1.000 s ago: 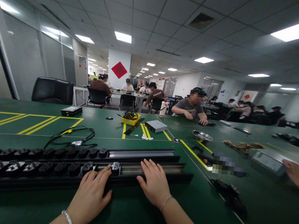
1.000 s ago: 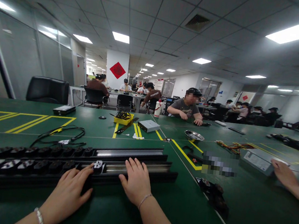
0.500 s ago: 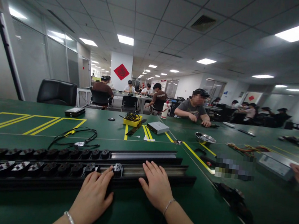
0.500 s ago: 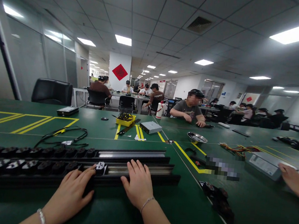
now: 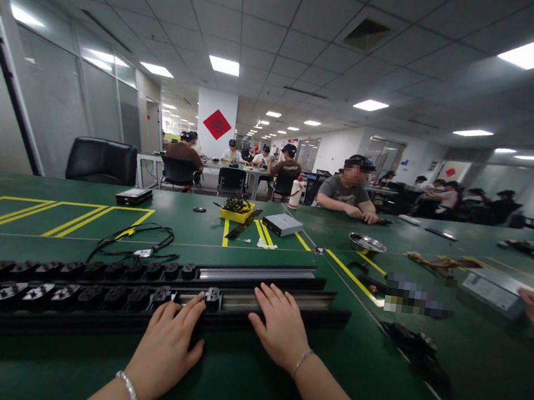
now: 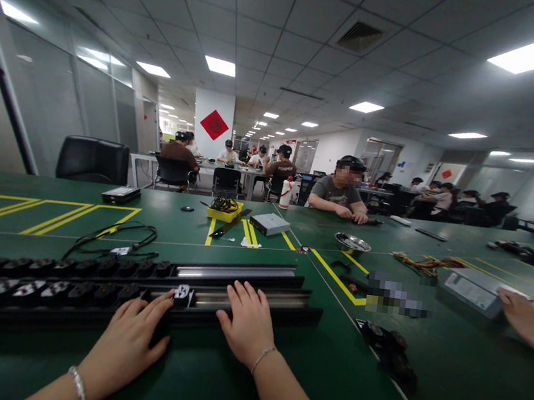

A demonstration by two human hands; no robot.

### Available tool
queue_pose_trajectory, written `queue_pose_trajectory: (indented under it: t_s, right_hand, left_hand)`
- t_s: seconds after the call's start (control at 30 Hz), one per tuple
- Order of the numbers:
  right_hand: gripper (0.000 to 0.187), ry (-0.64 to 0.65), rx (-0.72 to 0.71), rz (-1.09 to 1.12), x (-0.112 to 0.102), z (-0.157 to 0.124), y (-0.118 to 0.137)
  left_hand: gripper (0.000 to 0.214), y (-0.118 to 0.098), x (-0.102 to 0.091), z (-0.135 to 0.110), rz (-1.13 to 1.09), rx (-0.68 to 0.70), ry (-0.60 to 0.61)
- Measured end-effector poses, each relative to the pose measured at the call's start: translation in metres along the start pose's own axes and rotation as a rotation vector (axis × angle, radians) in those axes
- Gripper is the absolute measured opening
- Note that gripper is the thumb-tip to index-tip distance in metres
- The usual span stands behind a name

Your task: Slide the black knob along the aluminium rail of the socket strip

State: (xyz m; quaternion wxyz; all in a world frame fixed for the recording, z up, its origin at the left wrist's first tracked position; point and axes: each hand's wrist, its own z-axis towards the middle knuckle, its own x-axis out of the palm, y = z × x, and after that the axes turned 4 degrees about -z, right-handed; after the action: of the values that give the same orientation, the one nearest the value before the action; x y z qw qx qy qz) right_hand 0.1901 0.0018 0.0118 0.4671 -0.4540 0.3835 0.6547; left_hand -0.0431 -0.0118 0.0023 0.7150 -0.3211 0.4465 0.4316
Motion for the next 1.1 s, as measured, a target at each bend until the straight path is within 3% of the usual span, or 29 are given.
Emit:
queue_pose_trajectory:
  t_s: [1.1]
  right_hand:
    - [0.053, 0.016, 0.000, -0.020, -0.0013, -0.0001, 0.0012]
  left_hand:
    - [0.049, -0.0018, 0.0012, -0.0010, 0.031, 0.021, -0.006]
